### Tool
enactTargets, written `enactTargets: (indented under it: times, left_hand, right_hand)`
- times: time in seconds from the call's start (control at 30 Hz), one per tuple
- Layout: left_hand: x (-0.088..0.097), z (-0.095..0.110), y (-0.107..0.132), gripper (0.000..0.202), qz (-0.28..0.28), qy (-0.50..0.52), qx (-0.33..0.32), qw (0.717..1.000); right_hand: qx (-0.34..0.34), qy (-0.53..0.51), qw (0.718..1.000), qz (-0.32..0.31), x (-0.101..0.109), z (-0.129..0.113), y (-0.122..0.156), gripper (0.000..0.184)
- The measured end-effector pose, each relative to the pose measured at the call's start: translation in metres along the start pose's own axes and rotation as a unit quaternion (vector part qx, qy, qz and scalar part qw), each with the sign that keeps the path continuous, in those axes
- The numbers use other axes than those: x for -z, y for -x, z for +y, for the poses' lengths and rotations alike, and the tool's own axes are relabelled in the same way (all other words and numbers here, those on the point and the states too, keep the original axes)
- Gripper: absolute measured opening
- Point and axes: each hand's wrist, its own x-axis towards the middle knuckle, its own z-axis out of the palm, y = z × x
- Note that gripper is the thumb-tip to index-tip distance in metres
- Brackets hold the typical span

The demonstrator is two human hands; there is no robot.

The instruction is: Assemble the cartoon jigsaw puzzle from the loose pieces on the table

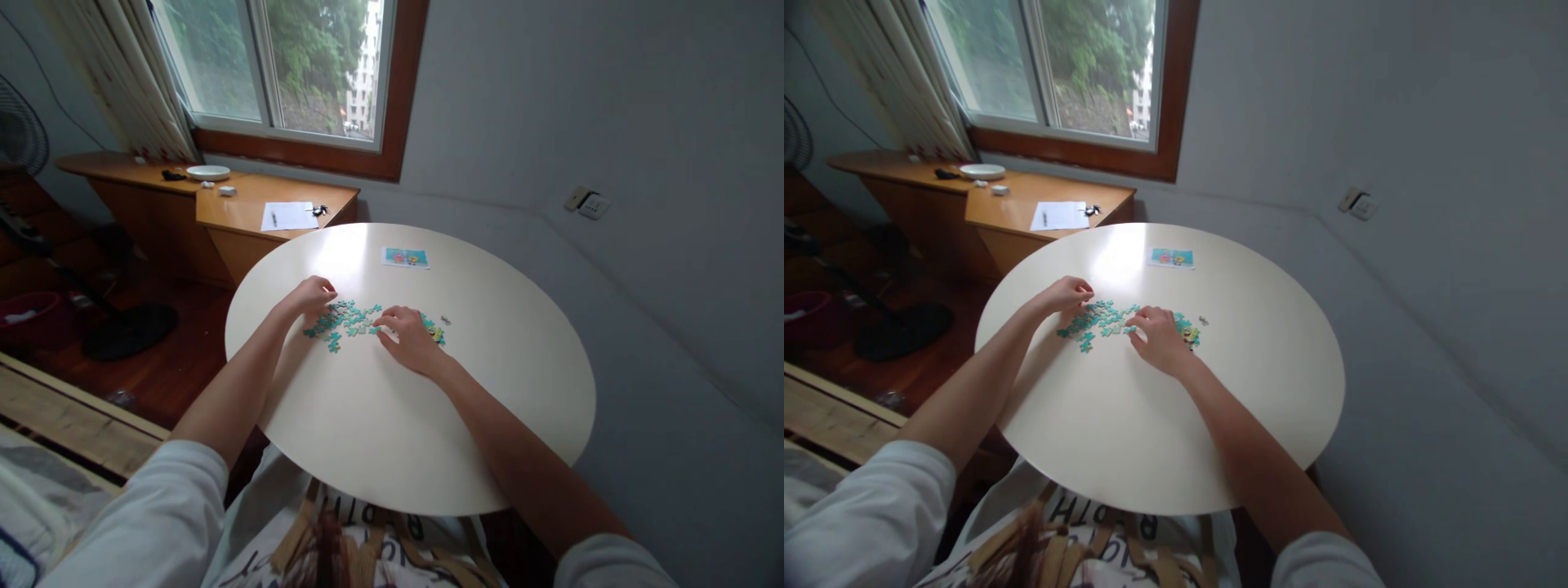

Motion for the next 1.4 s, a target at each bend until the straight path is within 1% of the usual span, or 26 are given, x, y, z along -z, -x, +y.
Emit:
enactTargets:
  times: [0.07, 0.17, 0.23, 0.3, 0.37, 0.53, 0.6, 0.83, 0.97, 1.13, 1.27, 1.4]
  left_hand:
    - [0.001, -0.006, 0.001, 0.003, 0.035, 0.000, -0.016, 0.999]
    - [0.000, -0.014, 0.004, 0.004, 0.096, 0.053, -0.028, 0.994]
    - [-0.002, -0.018, 0.007, 0.006, 0.117, 0.086, -0.025, 0.989]
    - [-0.004, -0.020, 0.010, 0.007, 0.119, 0.106, -0.027, 0.987]
    - [-0.006, -0.020, 0.013, 0.008, 0.107, 0.118, -0.034, 0.987]
    - [-0.009, -0.020, 0.015, 0.012, 0.036, 0.108, -0.040, 0.993]
    - [-0.011, -0.021, 0.015, 0.015, 0.020, 0.100, -0.044, 0.994]
    - [-0.010, -0.025, 0.015, 0.018, 0.005, 0.089, -0.056, 0.994]
    - [-0.008, -0.021, 0.018, 0.020, -0.012, 0.090, -0.064, 0.994]
    - [-0.004, -0.016, 0.022, 0.023, -0.028, 0.052, -0.082, 0.995]
    - [-0.003, -0.018, 0.020, 0.025, -0.067, 0.023, -0.087, 0.994]
    - [-0.004, -0.023, 0.015, 0.026, -0.077, 0.002, -0.109, 0.991]
  right_hand:
    - [0.031, 0.010, 0.999, -0.024, -0.003, -0.005, 0.002, 0.020]
    - [0.061, 0.019, 0.995, -0.071, -0.008, -0.011, 0.004, 0.026]
    - [0.067, 0.018, 0.993, -0.094, -0.010, -0.013, 0.005, 0.027]
    - [0.066, 0.016, 0.993, -0.100, -0.010, -0.013, 0.005, 0.027]
    - [0.061, 0.017, 0.994, -0.094, -0.010, -0.012, 0.004, 0.026]
    - [0.057, 0.017, 0.995, -0.086, -0.009, -0.007, 0.004, 0.024]
    - [0.053, 0.014, 0.995, -0.082, -0.010, -0.005, 0.004, 0.023]
    - [0.037, 0.002, 0.998, -0.060, -0.009, 0.001, 0.002, 0.023]
    - [0.013, 0.007, 1.000, -0.023, -0.006, 0.008, 0.001, 0.022]
    - [-0.028, 0.008, 1.000, 0.013, -0.005, 0.023, -0.001, 0.022]
    - [-0.052, 0.009, 0.998, 0.023, -0.004, 0.030, -0.001, 0.021]
    - [-0.068, 0.012, 0.997, 0.018, -0.002, 0.028, -0.002, 0.020]
